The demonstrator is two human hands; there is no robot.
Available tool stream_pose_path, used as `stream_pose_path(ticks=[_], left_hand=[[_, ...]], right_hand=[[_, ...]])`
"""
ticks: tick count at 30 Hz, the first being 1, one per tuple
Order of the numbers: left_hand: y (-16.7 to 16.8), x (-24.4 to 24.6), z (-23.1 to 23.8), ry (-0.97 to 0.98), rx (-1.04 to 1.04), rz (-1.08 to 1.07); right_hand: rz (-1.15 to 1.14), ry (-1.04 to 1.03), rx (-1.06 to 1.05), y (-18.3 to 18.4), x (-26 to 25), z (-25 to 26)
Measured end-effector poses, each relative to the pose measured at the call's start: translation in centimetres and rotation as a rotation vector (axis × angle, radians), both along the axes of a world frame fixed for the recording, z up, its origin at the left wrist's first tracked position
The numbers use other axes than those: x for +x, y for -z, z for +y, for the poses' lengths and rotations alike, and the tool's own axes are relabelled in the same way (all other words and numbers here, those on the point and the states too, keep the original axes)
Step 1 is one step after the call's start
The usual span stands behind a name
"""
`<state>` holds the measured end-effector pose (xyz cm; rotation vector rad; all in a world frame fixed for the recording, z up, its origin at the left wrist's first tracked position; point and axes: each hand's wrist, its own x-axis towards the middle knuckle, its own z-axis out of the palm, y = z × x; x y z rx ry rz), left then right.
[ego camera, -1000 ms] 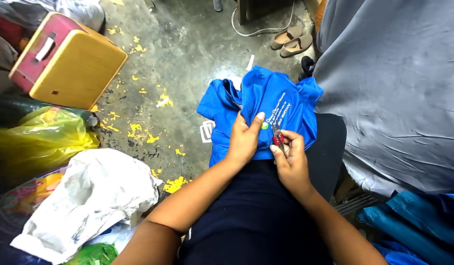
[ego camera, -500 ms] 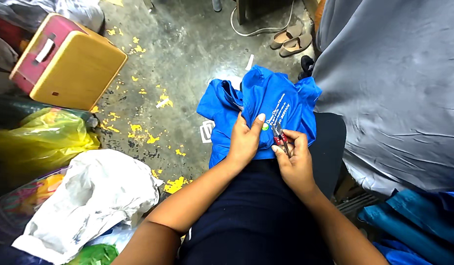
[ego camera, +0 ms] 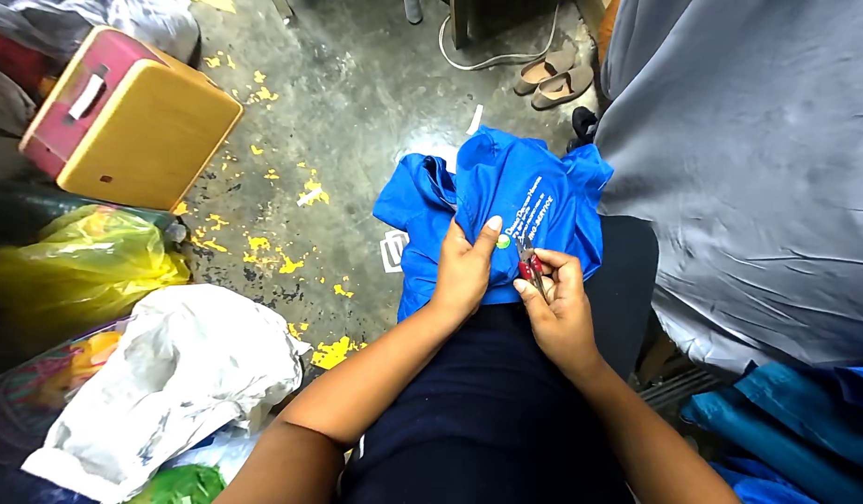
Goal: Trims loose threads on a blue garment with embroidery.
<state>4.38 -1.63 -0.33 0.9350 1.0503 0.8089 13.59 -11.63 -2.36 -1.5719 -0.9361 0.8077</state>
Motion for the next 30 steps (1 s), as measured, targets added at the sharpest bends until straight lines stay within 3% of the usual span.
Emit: stream_pose_path(ticks=[13,20,30], left_hand=[[0.51,-0.18,-0.44,0.062,0.145,0.087],[0.27,-0.24,-0.10,0.053,0.083,0.080],[0.67,-0.35,-0.36,0.062,0.173,0.098]], right_hand=[[-0.055,0.014,-0.033,-0.39,0.43,-0.09],[-0.060,0.011,-0.010,-0.15,0.35,-0.21],[-0.084,-0.001,-0.061,-0.71,0.65,-0.45]])
